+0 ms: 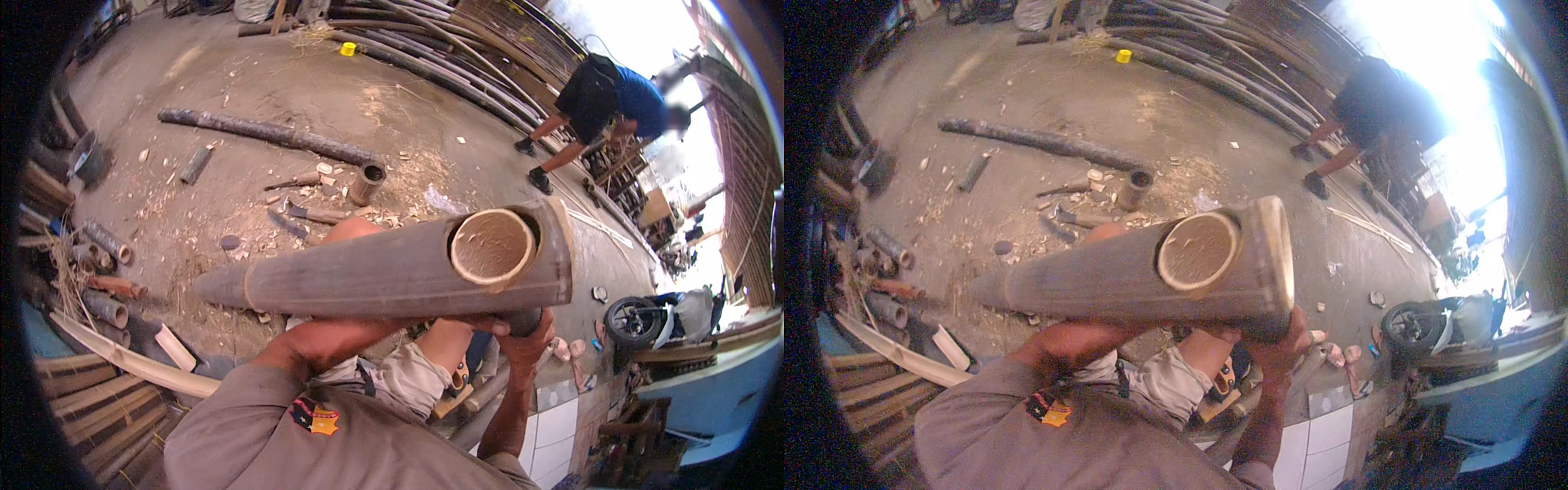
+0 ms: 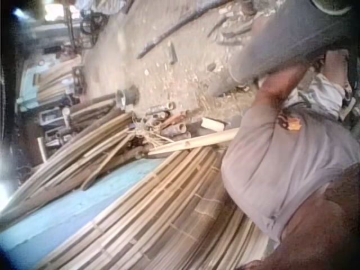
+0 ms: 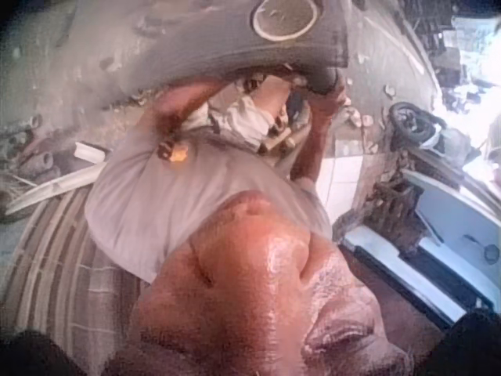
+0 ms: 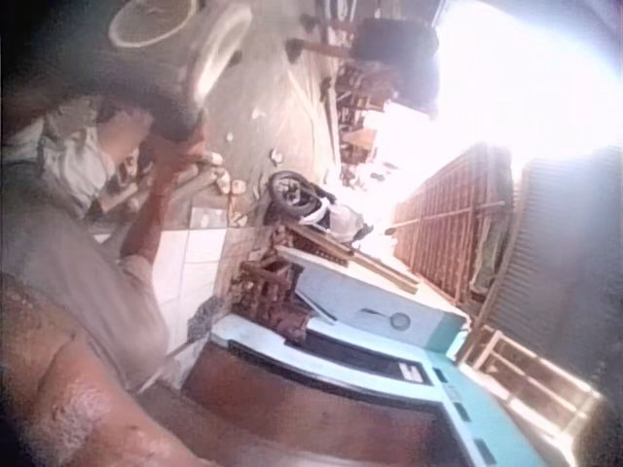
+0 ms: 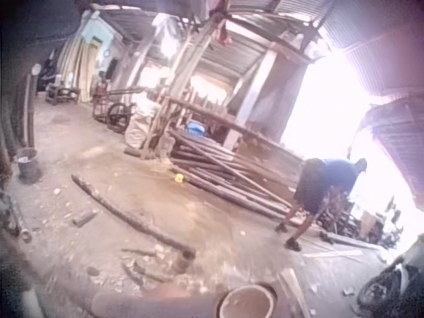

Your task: The person sits on the floor and repeatedly inserts a small bamboo piece into a larger bamboo tube, tapping it with a wooden mallet to seat it. The person adjusts the fit by rotating and reinserting the piece multiple times.

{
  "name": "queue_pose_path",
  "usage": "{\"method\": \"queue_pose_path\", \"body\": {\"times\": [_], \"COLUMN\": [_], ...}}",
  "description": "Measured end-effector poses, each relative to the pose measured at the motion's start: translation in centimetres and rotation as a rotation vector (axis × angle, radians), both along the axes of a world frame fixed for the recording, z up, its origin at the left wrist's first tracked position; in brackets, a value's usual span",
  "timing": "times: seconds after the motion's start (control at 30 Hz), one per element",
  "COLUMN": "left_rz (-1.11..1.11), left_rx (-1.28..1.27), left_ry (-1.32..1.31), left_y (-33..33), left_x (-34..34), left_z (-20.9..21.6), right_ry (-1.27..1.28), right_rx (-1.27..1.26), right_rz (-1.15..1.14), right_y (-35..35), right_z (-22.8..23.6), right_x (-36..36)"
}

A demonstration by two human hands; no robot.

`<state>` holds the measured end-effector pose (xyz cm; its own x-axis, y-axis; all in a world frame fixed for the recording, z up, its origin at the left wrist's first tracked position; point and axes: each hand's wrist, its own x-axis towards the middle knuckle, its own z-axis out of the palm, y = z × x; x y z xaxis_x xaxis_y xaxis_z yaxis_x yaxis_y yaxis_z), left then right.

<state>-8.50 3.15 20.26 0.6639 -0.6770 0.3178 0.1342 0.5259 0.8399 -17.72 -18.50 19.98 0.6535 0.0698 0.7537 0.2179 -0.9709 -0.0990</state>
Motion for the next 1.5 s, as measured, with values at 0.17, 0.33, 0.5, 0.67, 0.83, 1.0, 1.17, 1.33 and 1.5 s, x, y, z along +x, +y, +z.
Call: {"method": "queue_pose_path", "body": {"times": [0.17, 0.33, 0.5, 0.67, 0.83, 1.0, 1.17, 1.33, 1.5], "left_rz": [-0.003, 0.036, 0.082, 0.081, 0.097, 0.1, 0.083, 0.105, 0.066], "left_rx": [0.046, 0.05, 0.054, 0.018, 0.024, 0.027, 0.011, 0.053, 0.018], "left_ry": [-0.017, -0.002, 0.027, 0.061, 0.073, 0.082, 0.087, 0.088, 0.105], "left_y": [-1.6, -2.6, -2.1, -2.5, -2.2, -2.2, -2.4, -1.6, -2.2], "left_x": [2.2, 3.3, 4.3, 4.3, 4.7, 4.7, 4.7, 5.7, 5.7], "left_z": [-0.8, -1.3, -2.0, -2.8, -3.4, -3.6, -3.5, -4.3, -4.4], "right_ry": [-0.113, -0.215, -0.052, 0.059, 0.026, 0.076, 0.134, -0.107, -0.236], "right_rx": [-0.037, -0.089, -0.267, -0.272, -0.253, -0.22, -0.106, 0.118, -0.06], "right_rz": [-0.065, -0.077, -0.112, -0.084, 0.026, 0.13, 0.044, 0.019, 0.199], "right_y": [2.8, 2.7, -1.0, -4.9, -0.1, 0.6, -1.4, 9.0, 4.1], "right_z": [1.9, 2.7, 0.3, -1.3, 2.5, 4.0, 2.4, 5.9, 4.0], "right_x": [0.0, 1.0, 0.4, -1.6, -0.1, 0.3, 0.7, 3.1, 4.9]}}
